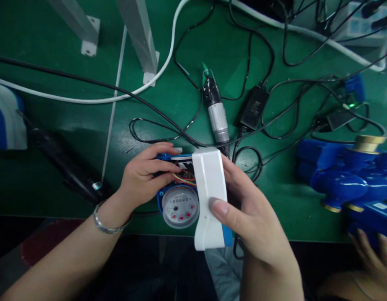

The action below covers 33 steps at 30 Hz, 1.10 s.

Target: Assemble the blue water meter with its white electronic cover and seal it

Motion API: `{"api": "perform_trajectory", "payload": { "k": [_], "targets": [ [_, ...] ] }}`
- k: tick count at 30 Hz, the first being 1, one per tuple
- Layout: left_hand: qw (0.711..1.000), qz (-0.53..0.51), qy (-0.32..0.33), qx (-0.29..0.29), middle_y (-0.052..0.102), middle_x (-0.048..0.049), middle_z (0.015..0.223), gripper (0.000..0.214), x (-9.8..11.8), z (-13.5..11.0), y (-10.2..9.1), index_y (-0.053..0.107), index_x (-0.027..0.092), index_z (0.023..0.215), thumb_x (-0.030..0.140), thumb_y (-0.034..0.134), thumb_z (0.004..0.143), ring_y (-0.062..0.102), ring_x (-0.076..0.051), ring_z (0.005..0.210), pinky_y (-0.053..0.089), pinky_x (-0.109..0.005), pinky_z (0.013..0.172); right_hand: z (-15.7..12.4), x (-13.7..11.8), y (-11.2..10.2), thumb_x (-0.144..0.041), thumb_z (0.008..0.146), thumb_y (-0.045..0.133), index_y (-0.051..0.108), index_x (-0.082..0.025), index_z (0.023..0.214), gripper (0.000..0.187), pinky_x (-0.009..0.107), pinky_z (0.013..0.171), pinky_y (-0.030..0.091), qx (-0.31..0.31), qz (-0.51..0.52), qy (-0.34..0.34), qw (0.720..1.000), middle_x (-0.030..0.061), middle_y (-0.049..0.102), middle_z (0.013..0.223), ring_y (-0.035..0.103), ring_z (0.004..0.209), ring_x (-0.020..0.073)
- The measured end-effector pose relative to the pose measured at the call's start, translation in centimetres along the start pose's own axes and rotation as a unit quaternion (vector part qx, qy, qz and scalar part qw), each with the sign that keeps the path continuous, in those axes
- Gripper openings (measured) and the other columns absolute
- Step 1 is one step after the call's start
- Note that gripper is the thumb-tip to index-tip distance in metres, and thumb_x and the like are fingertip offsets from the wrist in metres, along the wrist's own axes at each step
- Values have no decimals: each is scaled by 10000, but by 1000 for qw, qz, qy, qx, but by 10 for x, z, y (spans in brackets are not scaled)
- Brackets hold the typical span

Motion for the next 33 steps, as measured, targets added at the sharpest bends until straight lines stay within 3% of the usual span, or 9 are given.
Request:
{"api": "perform_trajectory", "payload": {
  "k": [3,7,13,21,27,33],
  "targets": [
    [1000,-3,4,16,643,-111,922,53,1,-2,0,697,136,761,118,665,722,604,-210,945,512,-354,835,-1,-1,1,-390,808,632,475,-294,1282,509,352,907,496,15,-13,-1,1000,42,530,1249,529,1119,245],
    [999,-7,-8,47,648,-104,925,84,-1,-5,-1,698,136,770,89,646,723,614,-191,894,521,-335,792,-5,2,-2,-386,745,692,504,-308,1254,548,290,934,471,74,-85,10,994,21,561,1208,547,1095,200],
    [998,-17,-19,58,669,-87,906,98,-6,-7,-3,705,145,784,95,658,715,630,-183,862,529,-316,771,-9,5,0,-469,730,672,457,-211,1301,663,451,994,407,127,-136,48,981,96,529,1237,508,1129,296],
    [997,-32,-35,52,679,-89,911,116,-15,-6,-7,704,143,789,81,653,706,645,-173,840,541,-289,755,-18,4,17,-469,775,625,329,-294,1378,694,514,1056,292,156,-322,38,933,46,397,1369,389,1243,300],
    [996,-51,-36,61,687,-93,888,114,-19,-6,-8,695,123,801,87,603,742,645,-157,815,540,-265,734,-14,-8,39,-467,773,604,332,-140,1386,747,485,1038,339,177,-450,-18,875,131,392,1361,391,1240,315],
    [994,-91,-44,32,676,-119,974,154,-21,-7,-8,686,110,823,80,549,761,636,-174,900,530,-306,816,-11,-12,43,-488,782,580,327,-107,1383,755,468,1022,365,185,-481,-28,857,142,405,1348,383,1248,307]
  ]
}}
Point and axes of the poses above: each hand's wrist, its own z-axis towards the middle knuckle, its own y-axis out of the palm, x = y × z, the point moved 9 cm from there along z, towards the middle knuckle
